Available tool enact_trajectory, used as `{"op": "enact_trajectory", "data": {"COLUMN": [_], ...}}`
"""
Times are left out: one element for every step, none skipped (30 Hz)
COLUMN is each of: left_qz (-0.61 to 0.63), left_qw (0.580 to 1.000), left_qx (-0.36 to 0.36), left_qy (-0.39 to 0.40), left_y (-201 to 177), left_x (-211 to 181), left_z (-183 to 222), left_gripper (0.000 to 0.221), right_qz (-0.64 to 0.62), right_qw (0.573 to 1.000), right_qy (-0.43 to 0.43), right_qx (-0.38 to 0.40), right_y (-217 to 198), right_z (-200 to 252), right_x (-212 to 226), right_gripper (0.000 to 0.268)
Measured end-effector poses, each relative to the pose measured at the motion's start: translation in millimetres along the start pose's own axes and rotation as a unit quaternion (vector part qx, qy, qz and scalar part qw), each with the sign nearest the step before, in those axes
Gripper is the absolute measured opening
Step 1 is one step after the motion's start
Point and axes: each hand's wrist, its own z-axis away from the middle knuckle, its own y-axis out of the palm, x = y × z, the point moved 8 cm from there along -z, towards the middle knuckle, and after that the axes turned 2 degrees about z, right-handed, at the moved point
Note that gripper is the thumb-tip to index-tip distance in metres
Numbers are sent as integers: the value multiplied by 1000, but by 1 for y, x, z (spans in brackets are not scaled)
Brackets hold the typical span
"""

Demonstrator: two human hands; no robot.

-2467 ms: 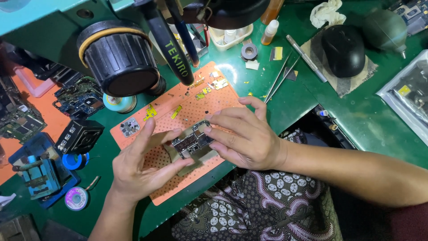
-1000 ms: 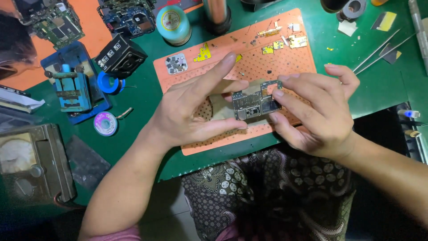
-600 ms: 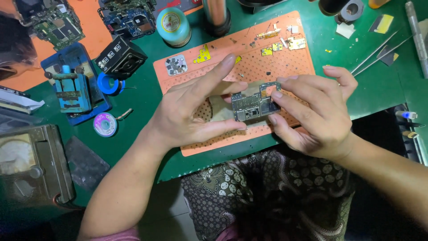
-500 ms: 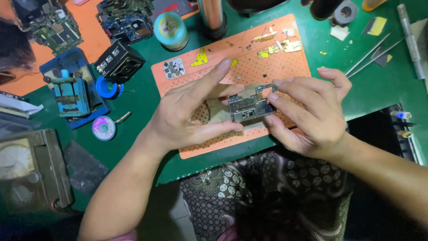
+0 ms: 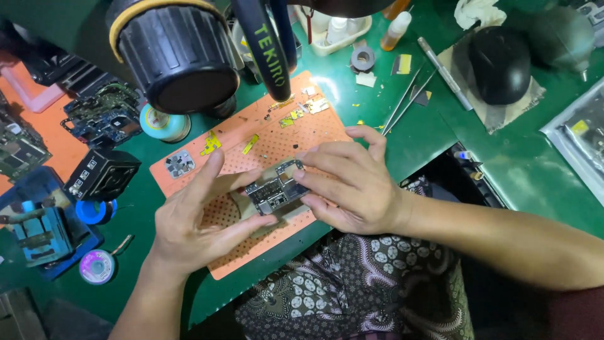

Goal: Soldering internal connectors on a mobile phone motherboard using a soldering iron and tweezers at a repair station.

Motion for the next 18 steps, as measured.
{"op": "enact_trajectory", "data": {"left_qz": [8, 8, 15, 22, 22, 16, 10, 10, 12, 15, 14, 16, 17, 17, 16, 15, 16, 12], "left_qw": [1000, 1000, 1000, 1000, 1000, 1000, 1000, 1000, 1000, 1000, 1000, 1000, 1000, 1000, 1000, 1000, 1000, 1000], "left_qx": [2, 3, 2, 0, 1, 0, -2, -1, -1, -1, -1, -2, -3, -3, -2, -1, -1, 0], "left_qy": [-6, -4, -5, -7, -6, -3, 0, 0, -1, -1, -1, -4, -7, -7, -5, -3, -3, -5], "left_y": [0, 1, 1, 1, 1, 1, 0, 0, 1, 1, 1, 1, 1, 1, 1, 1, 1, 1], "left_x": [1, 1, 1, 1, 0, -1, -2, -1, -1, -1, -1, 0, 0, 0, 0, -1, 0, 0], "left_z": [0, 0, -1, -1, -1, -2, -2, -2, -2, -2, -2, -2, -1, -1, -2, -2, -1, -1], "left_gripper": [86, 86, 85, 85, 85, 85, 85, 85, 85, 85, 85, 85, 85, 85, 85, 85, 85, 86], "right_qz": [-1, 0, -5, -10, -10, -10, -10, -10, -9, -9, -9, -11, -12, -12, -11, -10, -10, -10], "right_qw": [1000, 1000, 1000, 1000, 1000, 1000, 1000, 1000, 1000, 1000, 1000, 1000, 1000, 1000, 1000, 1000, 1000, 1000], "right_qy": [-2, -1, -1, -1, -1, -2, -4, -4, -3, -3, -3, -3, -3, -3, -3, -2, -1, -2], "right_qx": [3, 2, -1, -3, -4, -5, -7, -7, -7, -7, -7, -6, -4, -5, -2, 1, 1, 0], "right_y": [0, 0, 0, -1, -1, -1, -1, -1, -2, -2, -2, -2, -2, -2, -2, -2, -2, -2], "right_z": [0, 1, 1, 1, 1, 1, 1, 1, 1, 0, 0, 0, 0, -1, -1, -1, -1, -1], "right_x": [0, 0, 0, 0, 0, 0, 0, 0, 0, 0, 0, 0, 1, 1, 0, 0, 1, 1], "right_gripper": [21, 21, 21, 21, 21, 21, 21, 21, 21, 22, 22, 21, 21, 21, 21, 21, 21, 21]}}
